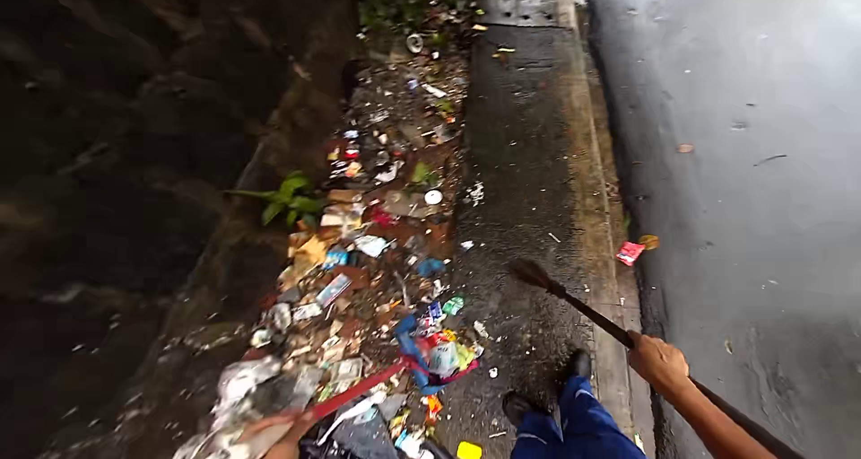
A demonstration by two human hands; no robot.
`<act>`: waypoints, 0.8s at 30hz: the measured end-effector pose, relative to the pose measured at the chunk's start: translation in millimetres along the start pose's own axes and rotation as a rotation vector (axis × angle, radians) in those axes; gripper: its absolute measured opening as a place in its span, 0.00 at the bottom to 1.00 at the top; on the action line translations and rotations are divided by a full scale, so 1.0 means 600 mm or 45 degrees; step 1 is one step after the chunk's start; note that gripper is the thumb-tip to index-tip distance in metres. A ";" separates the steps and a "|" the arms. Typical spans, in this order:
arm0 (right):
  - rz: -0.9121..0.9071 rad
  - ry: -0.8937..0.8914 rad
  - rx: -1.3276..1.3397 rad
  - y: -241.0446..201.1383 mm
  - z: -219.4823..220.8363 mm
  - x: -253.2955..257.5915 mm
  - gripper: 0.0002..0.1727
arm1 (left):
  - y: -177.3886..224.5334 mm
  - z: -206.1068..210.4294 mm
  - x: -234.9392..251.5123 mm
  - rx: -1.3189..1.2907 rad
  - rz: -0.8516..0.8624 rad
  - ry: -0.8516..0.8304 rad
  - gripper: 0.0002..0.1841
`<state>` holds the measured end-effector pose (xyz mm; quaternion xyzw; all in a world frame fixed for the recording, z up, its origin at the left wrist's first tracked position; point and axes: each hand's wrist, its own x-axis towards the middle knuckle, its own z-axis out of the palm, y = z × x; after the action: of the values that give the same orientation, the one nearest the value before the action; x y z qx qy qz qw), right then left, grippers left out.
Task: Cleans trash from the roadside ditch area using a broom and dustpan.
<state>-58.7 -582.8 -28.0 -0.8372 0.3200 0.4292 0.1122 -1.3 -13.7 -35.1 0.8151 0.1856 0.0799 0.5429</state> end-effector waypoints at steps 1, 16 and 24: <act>-0.002 -0.004 -0.027 -0.051 0.028 0.003 0.29 | 0.004 0.023 -0.007 0.006 0.023 0.063 0.21; -0.319 -0.104 -0.326 0.000 0.002 -0.094 0.33 | -0.017 -0.110 -0.138 -0.120 -0.152 0.296 0.13; -0.224 -0.207 -0.444 -0.130 0.162 -0.046 0.33 | -0.038 -0.011 -0.191 -0.041 -0.188 0.257 0.09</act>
<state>-83.8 -465.5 -71.7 -0.8311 0.1565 0.5329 0.0280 -113.8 -45.0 -45.4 0.7782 0.2975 0.1241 0.5390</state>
